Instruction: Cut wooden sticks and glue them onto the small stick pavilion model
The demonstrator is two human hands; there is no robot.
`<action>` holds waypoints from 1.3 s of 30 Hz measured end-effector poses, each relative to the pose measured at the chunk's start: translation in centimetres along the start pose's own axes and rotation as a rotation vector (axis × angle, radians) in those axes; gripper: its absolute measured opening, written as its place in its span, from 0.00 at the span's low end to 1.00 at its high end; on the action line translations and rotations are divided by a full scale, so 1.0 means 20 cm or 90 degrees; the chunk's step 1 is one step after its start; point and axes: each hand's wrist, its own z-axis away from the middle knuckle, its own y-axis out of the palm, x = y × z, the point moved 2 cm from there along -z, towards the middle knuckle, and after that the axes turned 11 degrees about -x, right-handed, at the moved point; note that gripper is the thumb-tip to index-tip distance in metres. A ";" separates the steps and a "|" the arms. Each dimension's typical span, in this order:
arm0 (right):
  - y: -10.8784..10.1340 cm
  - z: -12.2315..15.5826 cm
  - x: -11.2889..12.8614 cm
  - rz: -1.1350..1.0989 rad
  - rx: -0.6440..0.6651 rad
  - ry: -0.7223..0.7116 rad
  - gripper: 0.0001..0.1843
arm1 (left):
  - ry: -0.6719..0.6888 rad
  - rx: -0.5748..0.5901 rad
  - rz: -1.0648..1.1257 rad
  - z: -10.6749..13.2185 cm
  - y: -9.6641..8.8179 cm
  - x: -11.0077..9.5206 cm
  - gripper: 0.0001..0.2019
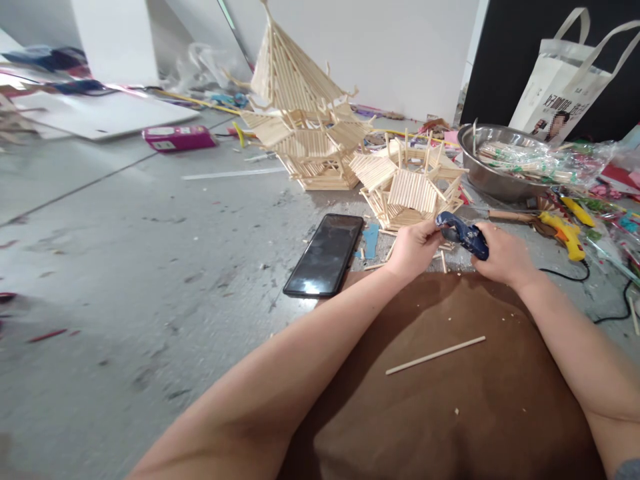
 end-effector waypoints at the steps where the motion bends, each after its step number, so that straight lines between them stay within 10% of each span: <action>1: 0.00 0.00 0.00 0.000 0.002 0.003 0.25 | 0.000 0.002 0.002 0.00 0.00 0.00 0.10; 39: 0.04 0.02 0.00 -0.018 0.003 0.052 0.16 | -0.077 0.030 0.084 0.01 0.02 0.00 0.07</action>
